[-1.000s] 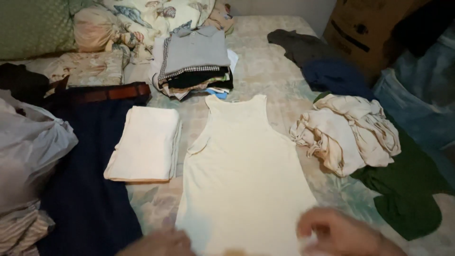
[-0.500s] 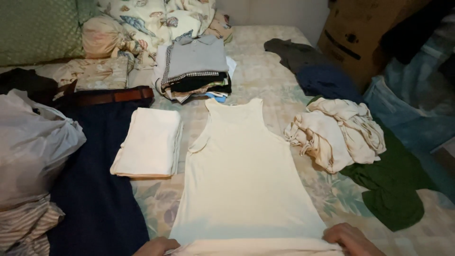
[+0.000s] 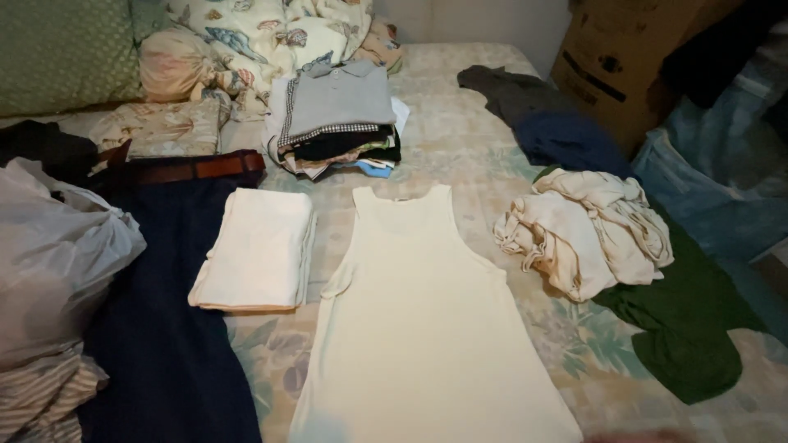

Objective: Folding various pieces of laundry including tank tops and shirts on a bed.

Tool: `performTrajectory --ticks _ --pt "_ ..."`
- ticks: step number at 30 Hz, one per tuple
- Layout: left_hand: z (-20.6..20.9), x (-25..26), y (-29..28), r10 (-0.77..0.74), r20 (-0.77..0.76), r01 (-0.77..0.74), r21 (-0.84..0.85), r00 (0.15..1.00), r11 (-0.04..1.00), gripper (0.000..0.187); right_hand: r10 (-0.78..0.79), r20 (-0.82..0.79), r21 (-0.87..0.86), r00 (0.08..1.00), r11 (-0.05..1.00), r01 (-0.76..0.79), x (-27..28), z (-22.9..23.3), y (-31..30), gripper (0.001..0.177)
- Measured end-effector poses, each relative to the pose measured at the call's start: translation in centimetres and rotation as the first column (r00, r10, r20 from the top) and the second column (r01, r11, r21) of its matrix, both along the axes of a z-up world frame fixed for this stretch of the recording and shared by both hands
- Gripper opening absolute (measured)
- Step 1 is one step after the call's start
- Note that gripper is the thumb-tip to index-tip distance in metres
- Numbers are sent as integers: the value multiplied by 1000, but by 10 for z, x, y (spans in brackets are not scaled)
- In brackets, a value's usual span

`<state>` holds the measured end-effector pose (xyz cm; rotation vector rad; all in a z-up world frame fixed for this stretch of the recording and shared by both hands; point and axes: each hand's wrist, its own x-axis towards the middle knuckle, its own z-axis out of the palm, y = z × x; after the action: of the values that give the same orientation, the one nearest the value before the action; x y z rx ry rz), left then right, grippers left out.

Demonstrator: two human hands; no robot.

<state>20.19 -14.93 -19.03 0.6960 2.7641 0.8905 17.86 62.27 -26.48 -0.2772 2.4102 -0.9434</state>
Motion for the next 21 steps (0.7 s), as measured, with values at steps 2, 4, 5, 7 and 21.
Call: performTrajectory --ticks 2,4,5,7,21 --pt "83 -52 31 40 -53 -40 2 998 999 20 -103 22 -3 994 995 103 -25 88 -34 48" --pt "134 -78 50 81 -104 -81 3 991 997 19 -153 35 -6 988 988 153 -51 154 -69 49" --pt "143 -91 52 102 -132 -102 6 986 995 19 -231 -57 -101 971 969 224 -76 172 -86 39" --pt "166 -124 52 143 -188 -143 12 972 990 18 -314 -144 -201 938 938 283 -123 204 -120 30" --pt "175 -245 164 160 -207 -215 -275 965 937 24 68 -528 616 846 717 327 -271 243 -280 22"
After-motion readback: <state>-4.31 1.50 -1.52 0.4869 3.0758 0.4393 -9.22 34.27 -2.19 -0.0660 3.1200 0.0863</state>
